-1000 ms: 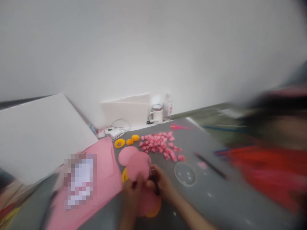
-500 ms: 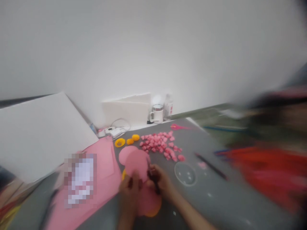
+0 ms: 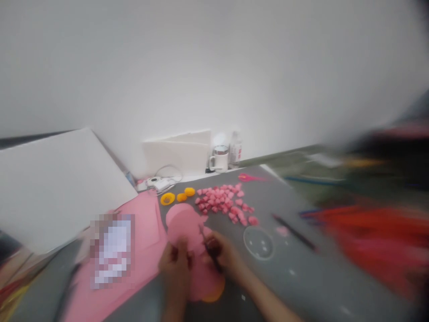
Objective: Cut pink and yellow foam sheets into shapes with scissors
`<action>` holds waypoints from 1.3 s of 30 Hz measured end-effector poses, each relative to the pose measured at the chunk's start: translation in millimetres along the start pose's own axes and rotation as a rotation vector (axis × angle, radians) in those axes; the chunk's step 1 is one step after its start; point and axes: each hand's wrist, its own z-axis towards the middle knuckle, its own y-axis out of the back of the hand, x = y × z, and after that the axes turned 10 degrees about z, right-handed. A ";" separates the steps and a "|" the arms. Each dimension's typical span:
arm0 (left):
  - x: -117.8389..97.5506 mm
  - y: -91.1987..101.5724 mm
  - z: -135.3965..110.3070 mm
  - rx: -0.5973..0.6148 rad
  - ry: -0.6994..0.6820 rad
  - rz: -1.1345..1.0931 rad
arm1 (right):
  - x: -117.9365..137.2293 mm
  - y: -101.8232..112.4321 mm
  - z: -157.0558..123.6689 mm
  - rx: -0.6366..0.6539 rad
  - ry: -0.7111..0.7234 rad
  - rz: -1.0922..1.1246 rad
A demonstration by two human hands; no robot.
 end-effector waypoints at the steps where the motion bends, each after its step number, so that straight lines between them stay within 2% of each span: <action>1: 0.9 0.5 0.8 0.019 0.008 0.016 | 1.0 0.6 0.4 0.012 0.002 0.010; 5: 4.0 0.6 2.4 0.072 0.011 0.076 | 3.2 3.2 2.8 0.040 0.025 0.097; 9: 6.9 -2.2 1.8 0.101 0.024 0.009 | 1.1 3.8 3.9 0.057 0.017 0.160; 16: -2.6 -1.8 -2.5 0.103 -0.014 0.129 | -7.1 -2.4 3.6 0.024 0.005 0.216; 20: -3.8 -2.5 -3.7 0.083 -0.022 0.157 | -2.2 -8.5 2.7 0.016 -0.006 0.260; 22: -3.5 -4.2 -4.0 0.087 -0.018 0.130 | 3.4 -11.1 2.0 -0.009 -0.012 0.248; 26: -5.4 -7.3 -4.1 0.179 -0.057 0.076 | 12.1 -12.8 0.4 -0.045 -0.012 0.207; 32: -7.7 -6.4 -2.4 0.229 -0.129 0.236 | 17.3 -10.8 0.1 -0.029 0.011 0.210; 36: -1.4 -8.2 -0.7 0.287 -0.163 0.230 | 22.0 -7.6 2.9 -0.021 0.089 0.175; 39: 5.5 -10.0 0.3 0.296 -0.173 0.220 | 21.8 -5.4 4.2 0.000 0.093 0.162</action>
